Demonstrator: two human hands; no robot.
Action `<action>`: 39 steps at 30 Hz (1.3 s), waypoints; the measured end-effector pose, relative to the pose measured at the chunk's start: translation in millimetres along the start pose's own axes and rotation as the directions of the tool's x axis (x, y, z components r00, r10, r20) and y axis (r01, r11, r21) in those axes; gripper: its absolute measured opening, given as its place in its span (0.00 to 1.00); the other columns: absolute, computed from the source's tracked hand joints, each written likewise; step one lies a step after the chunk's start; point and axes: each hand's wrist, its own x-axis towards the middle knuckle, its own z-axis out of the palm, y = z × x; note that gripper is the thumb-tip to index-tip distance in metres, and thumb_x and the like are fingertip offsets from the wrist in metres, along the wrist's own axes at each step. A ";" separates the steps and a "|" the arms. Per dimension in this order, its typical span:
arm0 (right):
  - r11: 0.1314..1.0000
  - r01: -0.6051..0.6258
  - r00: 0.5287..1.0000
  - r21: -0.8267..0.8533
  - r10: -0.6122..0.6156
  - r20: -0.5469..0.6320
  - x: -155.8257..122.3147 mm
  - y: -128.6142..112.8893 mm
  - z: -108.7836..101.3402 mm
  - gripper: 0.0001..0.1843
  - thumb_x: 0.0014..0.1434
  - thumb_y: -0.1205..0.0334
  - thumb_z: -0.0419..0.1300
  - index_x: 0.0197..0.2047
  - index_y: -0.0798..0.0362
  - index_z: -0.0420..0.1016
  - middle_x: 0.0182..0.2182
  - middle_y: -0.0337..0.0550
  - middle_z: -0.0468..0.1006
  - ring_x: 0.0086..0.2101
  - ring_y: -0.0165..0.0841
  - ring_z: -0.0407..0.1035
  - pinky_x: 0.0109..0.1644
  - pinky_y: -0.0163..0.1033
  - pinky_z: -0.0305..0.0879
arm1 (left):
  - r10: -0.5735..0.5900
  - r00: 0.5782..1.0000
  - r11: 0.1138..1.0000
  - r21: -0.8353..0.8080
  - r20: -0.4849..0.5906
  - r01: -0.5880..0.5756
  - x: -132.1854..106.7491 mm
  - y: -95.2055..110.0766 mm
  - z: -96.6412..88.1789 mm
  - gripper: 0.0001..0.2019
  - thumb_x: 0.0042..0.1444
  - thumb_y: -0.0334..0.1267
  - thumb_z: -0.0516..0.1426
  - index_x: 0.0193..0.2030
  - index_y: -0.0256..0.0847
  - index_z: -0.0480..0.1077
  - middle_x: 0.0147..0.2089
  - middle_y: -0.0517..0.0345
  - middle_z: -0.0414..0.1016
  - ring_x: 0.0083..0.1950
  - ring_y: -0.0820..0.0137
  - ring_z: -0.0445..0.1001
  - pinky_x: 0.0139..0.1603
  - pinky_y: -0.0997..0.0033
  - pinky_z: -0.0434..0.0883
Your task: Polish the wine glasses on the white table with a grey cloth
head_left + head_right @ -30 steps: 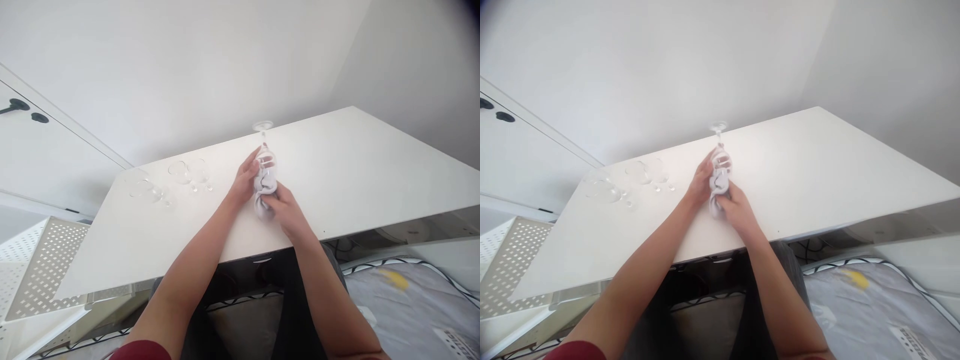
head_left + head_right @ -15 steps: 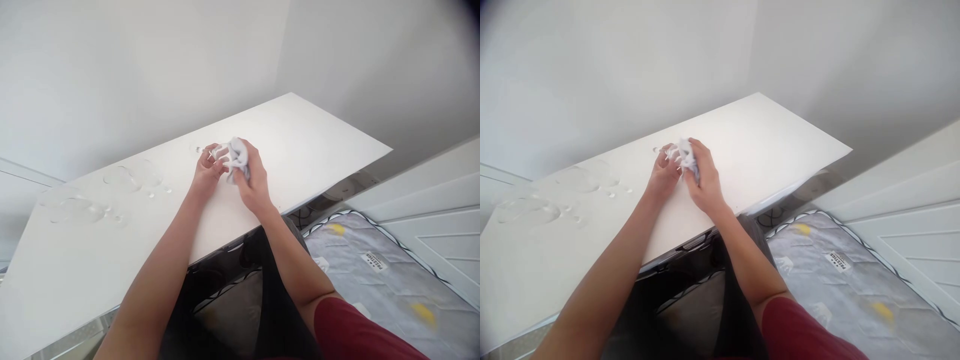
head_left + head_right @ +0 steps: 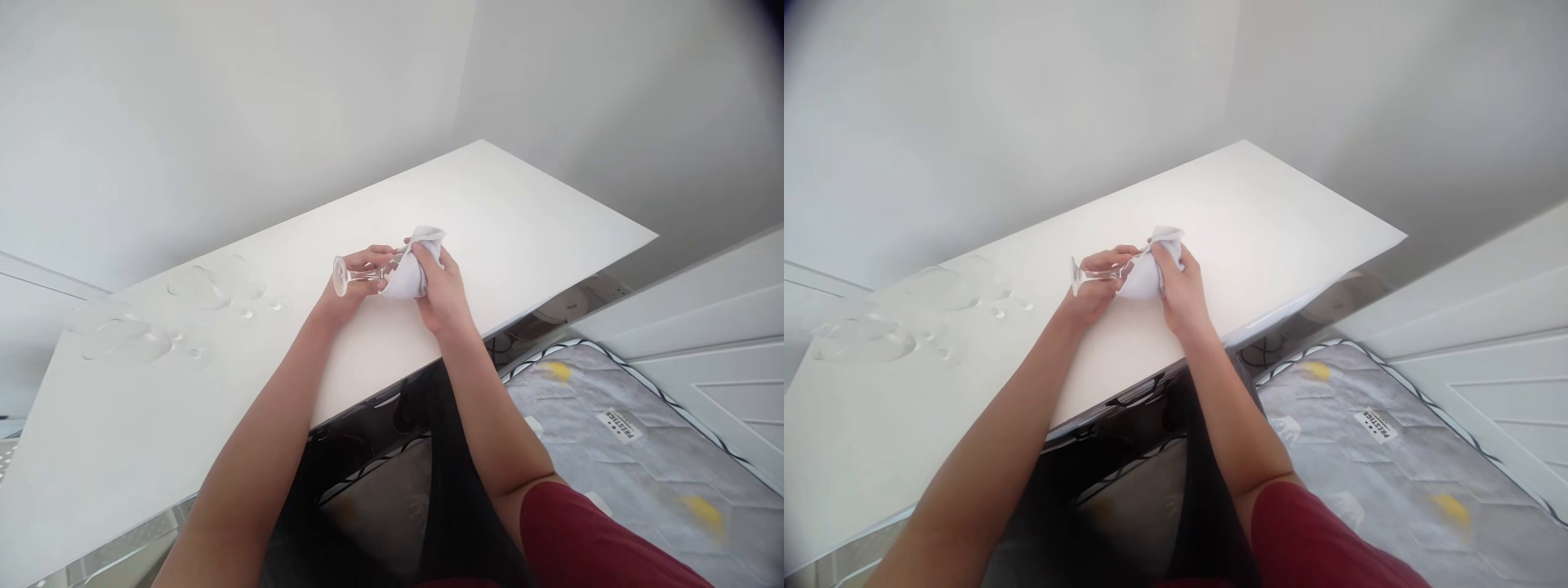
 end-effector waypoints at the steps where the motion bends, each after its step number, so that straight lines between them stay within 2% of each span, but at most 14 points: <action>1: 0.999 -0.032 0.999 0.017 0.032 0.029 1.1 -3.1 -3.5 0.27 0.63 0.37 0.65 0.53 0.49 0.76 0.47 0.47 0.83 0.48 0.40 0.79 0.49 0.42 0.79 | -0.008 1.000 1.000 0.008 -0.012 0.008 -0.1 -0.3 -1.2 0.19 0.41 0.42 0.79 0.42 0.46 0.86 0.55 0.52 0.80 0.52 0.64 0.80 0.46 0.68 0.78; 4: 0.998 -0.047 0.989 0.049 0.040 0.141 1.6 -14.6 -14.4 0.27 0.64 0.37 0.64 0.55 0.48 0.77 0.50 0.47 0.83 0.50 0.43 0.79 0.50 0.48 0.81 | -0.033 0.992 0.999 -0.020 -0.121 0.031 -0.4 -0.7 -6.3 0.21 0.44 0.46 0.78 0.46 0.48 0.86 0.45 0.56 0.79 0.43 0.72 0.78 0.35 0.77 0.77; 7: 0.999 -0.019 0.960 0.051 0.004 0.280 -0.3 -24.0 -22.8 0.27 0.61 0.43 0.67 0.59 0.45 0.78 0.53 0.47 0.83 0.52 0.47 0.78 0.51 0.55 0.82 | -0.043 0.972 0.994 -0.109 -0.233 0.018 -0.8 -0.3 -10.7 0.22 0.48 0.50 0.76 0.50 0.49 0.84 0.37 0.61 0.76 0.38 0.77 0.76 0.35 0.81 0.79; 9: 0.999 0.023 0.939 0.024 -0.029 0.341 -1.5 -27.1 -26.4 0.28 0.59 0.48 0.70 0.61 0.43 0.78 0.56 0.46 0.82 0.53 0.47 0.78 0.53 0.57 0.82 | -0.056 0.968 0.989 -0.148 -0.245 0.019 -1.4 -0.3 -11.8 0.22 0.49 0.50 0.76 0.50 0.49 0.84 0.35 0.62 0.75 0.37 0.78 0.76 0.36 0.84 0.80; 12: 0.983 0.155 0.927 -0.101 -0.109 0.358 -1.6 -27.9 -30.5 0.25 0.58 0.53 0.72 0.59 0.42 0.80 0.57 0.43 0.82 0.54 0.45 0.77 0.56 0.54 0.80 | -0.104 0.979 0.986 -0.144 -0.173 0.079 -3.2 -0.7 -10.5 0.23 0.44 0.47 0.78 0.48 0.48 0.85 0.34 0.62 0.75 0.37 0.77 0.77 0.35 0.81 0.82; 15: 0.919 0.266 0.923 -0.290 -0.156 0.352 0.1 -25.9 -33.8 0.17 0.58 0.59 0.71 0.52 0.45 0.85 0.48 0.42 0.84 0.48 0.42 0.78 0.54 0.51 0.79 | -0.158 0.987 0.983 -0.105 -0.042 0.153 -5.6 0.1 -6.8 0.20 0.41 0.39 0.79 0.43 0.47 0.86 0.32 0.62 0.74 0.34 0.76 0.76 0.36 0.75 0.86; 20: 0.950 0.173 0.962 -0.260 -0.107 0.251 4.6 -20.3 -36.6 0.08 0.59 0.56 0.71 0.40 0.50 0.86 0.38 0.43 0.85 0.37 0.39 0.79 0.42 0.46 0.79 | -0.195 0.979 0.976 -0.086 0.058 0.200 -7.7 6.3 -1.5 0.18 0.45 0.34 0.77 0.44 0.48 0.86 0.34 0.61 0.77 0.35 0.75 0.79 0.37 0.73 0.87; 22: 0.935 0.235 0.966 -0.266 -0.195 0.169 6.2 -20.1 -40.4 0.07 0.59 0.56 0.71 0.40 0.48 0.87 0.40 0.43 0.85 0.40 0.40 0.79 0.45 0.48 0.79 | -0.245 0.967 0.963 -0.102 0.064 0.251 -8.0 8.5 -2.4 0.20 0.49 0.37 0.76 0.51 0.47 0.85 0.38 0.60 0.78 0.36 0.75 0.81 0.37 0.75 0.86; 25: 0.847 0.402 0.916 -0.349 -0.373 0.148 6.7 -25.2 -51.3 0.07 0.60 0.54 0.71 0.41 0.44 0.89 0.45 0.44 0.85 0.48 0.44 0.79 0.54 0.53 0.77 | -0.301 0.947 0.938 -0.147 0.110 0.315 -8.3 9.3 -6.3 0.21 0.55 0.43 0.74 0.55 0.43 0.83 0.41 0.58 0.80 0.32 0.74 0.82 0.32 0.75 0.85; 28: 0.783 0.478 0.876 -0.397 -0.455 0.156 5.9 -32.6 -63.0 0.10 0.62 0.47 0.70 0.39 0.41 0.89 0.47 0.45 0.85 0.52 0.49 0.79 0.58 0.59 0.76 | -0.330 0.927 0.930 -0.108 0.180 0.352 -7.6 9.5 -9.7 0.22 0.53 0.36 0.72 0.55 0.40 0.82 0.45 0.52 0.83 0.32 0.69 0.84 0.30 0.71 0.84; 31: 0.736 0.517 0.840 -0.436 -0.535 0.092 6.2 -35.2 -69.1 0.12 0.64 0.44 0.68 0.39 0.41 0.88 0.47 0.45 0.85 0.52 0.50 0.78 0.60 0.63 0.74 | -0.283 0.956 0.945 -0.149 0.076 0.292 -4.9 11.7 -8.3 0.22 0.52 0.33 0.67 0.56 0.36 0.80 0.52 0.47 0.83 0.40 0.66 0.85 0.36 0.70 0.85; 34: 0.700 0.548 0.819 -0.457 -0.561 0.123 7.5 -32.2 -68.3 0.11 0.67 0.47 0.66 0.40 0.41 0.89 0.47 0.44 0.85 0.51 0.49 0.79 0.60 0.62 0.74 | -0.248 0.969 0.950 -0.199 -0.008 0.242 -1.5 13.3 -1.3 0.22 0.58 0.48 0.63 0.54 0.36 0.80 0.50 0.46 0.81 0.45 0.64 0.82 0.39 0.66 0.86; 36: 0.676 0.567 0.812 -0.471 -0.555 0.181 7.6 -29.2 -64.6 0.10 0.68 0.50 0.65 0.40 0.40 0.89 0.47 0.44 0.85 0.50 0.48 0.79 0.59 0.60 0.75 | -0.229 0.972 0.965 -0.142 -0.046 0.221 -0.3 13.1 4.5 0.22 0.60 0.55 0.63 0.51 0.40 0.79 0.47 0.49 0.78 0.43 0.67 0.80 0.37 0.68 0.84; 39: 0.656 0.589 0.800 -0.471 -0.554 0.229 6.4 -26.4 -57.7 0.09 0.69 0.55 0.64 0.41 0.40 0.88 0.48 0.44 0.84 0.51 0.48 0.78 0.58 0.58 0.74 | -0.171 0.978 0.985 0.014 -0.121 0.174 -0.6 11.7 10.4 0.13 0.56 0.46 0.68 0.42 0.41 0.77 0.43 0.55 0.73 0.39 0.73 0.74 0.32 0.76 0.79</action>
